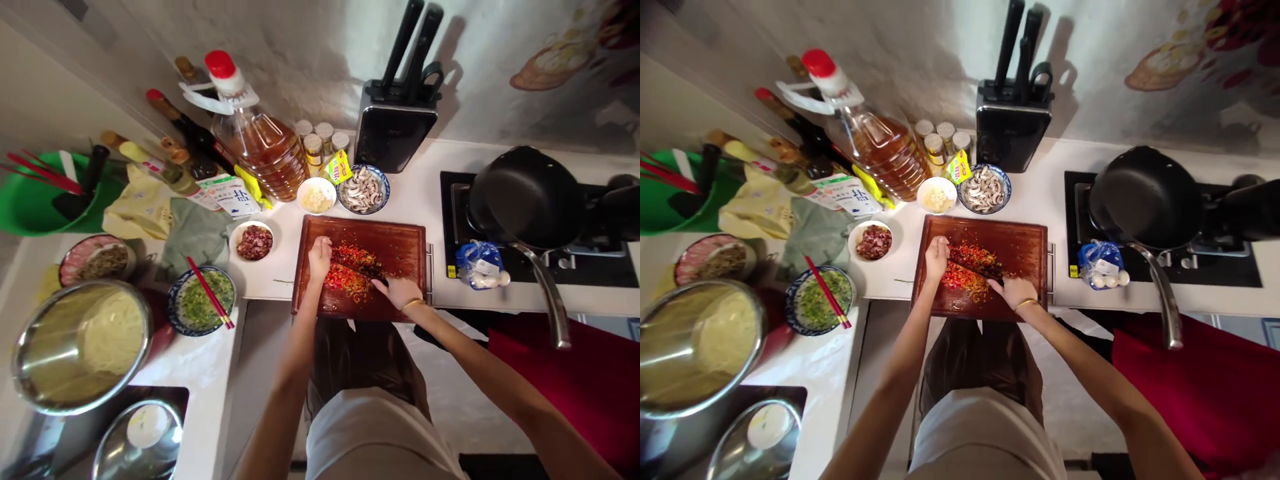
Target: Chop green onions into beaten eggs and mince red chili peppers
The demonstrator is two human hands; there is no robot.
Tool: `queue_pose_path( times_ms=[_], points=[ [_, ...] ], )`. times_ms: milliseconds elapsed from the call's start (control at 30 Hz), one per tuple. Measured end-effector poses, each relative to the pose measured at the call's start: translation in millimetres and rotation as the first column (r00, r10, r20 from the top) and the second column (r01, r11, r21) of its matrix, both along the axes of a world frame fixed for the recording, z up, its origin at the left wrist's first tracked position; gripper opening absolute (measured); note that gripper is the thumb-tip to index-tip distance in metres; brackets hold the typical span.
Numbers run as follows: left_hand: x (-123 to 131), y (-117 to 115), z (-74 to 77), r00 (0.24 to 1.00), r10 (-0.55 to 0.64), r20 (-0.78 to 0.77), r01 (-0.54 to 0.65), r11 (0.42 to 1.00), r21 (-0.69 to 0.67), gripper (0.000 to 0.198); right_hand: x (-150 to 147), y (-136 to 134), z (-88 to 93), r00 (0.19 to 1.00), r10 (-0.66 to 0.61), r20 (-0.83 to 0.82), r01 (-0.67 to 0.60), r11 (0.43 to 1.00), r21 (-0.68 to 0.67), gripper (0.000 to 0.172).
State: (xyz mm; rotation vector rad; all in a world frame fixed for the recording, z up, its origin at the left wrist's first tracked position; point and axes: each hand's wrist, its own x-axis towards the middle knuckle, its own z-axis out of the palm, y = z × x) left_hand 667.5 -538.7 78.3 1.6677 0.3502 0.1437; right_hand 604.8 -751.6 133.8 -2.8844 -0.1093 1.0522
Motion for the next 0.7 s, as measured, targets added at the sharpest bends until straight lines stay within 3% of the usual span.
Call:
queue_pose_path(
  times_ms=[200,433,700],
  points=[
    [-12.2,1.6,-1.2,0.999,-0.042,0.024,0.041,0.998,0.039,0.032,-8.3,1.1,-4.8,0.999,-0.028,-0.024,0.028,1.0,0.005,0.067],
    [-21.0,8.5,10.9,0.999,0.003,0.042,0.0,0.997,-0.073,0.031,-19.8,-0.5,6.9,1.0,-0.012,0.017,0.011,0.998,0.069,0.075],
    [-36.4,9.8,-4.7,0.999,0.036,-0.009,-0.036,0.999,-0.004,0.032,-26.3,8.2,-7.7,1.0,-0.011,-0.02,0.011,1.0,0.019,0.07]
  ],
)
